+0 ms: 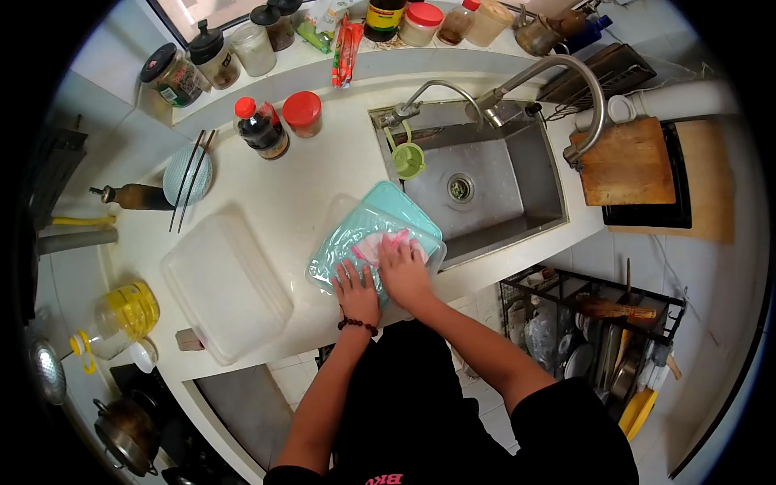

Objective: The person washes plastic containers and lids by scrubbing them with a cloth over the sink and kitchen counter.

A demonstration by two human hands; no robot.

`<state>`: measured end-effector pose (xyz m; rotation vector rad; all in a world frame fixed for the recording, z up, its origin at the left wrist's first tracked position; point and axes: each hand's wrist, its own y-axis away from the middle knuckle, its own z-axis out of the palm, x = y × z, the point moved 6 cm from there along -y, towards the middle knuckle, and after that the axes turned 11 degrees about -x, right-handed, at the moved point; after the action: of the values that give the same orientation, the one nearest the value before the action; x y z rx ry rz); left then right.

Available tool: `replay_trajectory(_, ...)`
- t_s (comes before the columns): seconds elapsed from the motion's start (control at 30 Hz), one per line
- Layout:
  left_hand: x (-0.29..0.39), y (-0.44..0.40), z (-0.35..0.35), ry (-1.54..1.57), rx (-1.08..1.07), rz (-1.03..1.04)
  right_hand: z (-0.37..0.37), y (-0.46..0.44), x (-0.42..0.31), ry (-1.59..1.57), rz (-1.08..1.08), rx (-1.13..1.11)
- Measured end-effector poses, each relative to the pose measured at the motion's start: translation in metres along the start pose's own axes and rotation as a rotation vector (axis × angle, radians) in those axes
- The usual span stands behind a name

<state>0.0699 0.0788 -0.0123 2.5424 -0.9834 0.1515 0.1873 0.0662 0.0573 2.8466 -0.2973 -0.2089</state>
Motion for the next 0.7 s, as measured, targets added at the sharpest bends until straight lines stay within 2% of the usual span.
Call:
replay_trajectory(0.07,-0.002,-0.009,0.009,0.044,-0.049,0.003,0.014,0.014,-0.018,0.164,-0.185,-0.004)
replay_trajectory(0.13,-0.002,-0.006,0.006,0.047,-0.057,0.013,0.014,0.013,-0.011,0.176,-0.225,0.022)
replay_trajectory(0.2,-0.001,-0.005,0.003,-0.027,-0.018,0.009,0.009,-0.007,0.019,0.088,0.015,-0.164)
replay_trajectory(0.23,0.001,-0.004,0.0,-0.026,-0.021,0.013,-0.004,-0.013,0.028,0.05,0.042,-0.04)
replay_trajectory(0.4,0.0,-0.009,0.003,0.004,-0.048,0.009,0.011,0.009,-0.004,0.184,0.003,-0.009)
replay_trajectory(0.47,-0.002,-0.009,0.008,0.029,-0.035,0.013,0.016,0.027,-0.017,-0.044,-0.154,-0.056)
replay_trajectory(0.53,-0.001,-0.007,-0.004,0.072,-0.199,0.011,0.011,0.019,-0.008,-0.001,-0.171,-0.051)
replay_trajectory(0.57,0.0,-0.006,-0.001,0.072,-0.198,0.012,0.008,0.012,0.003,0.016,-0.083,-0.02)
replay_trajectory(0.63,0.0,-0.005,-0.003,0.008,-0.056,0.021,-0.001,-0.002,0.022,0.009,0.06,0.015)
replay_trajectory(0.7,-0.002,-0.005,0.0,0.011,-0.071,0.015,0.004,0.0,0.018,0.015,0.061,0.008)
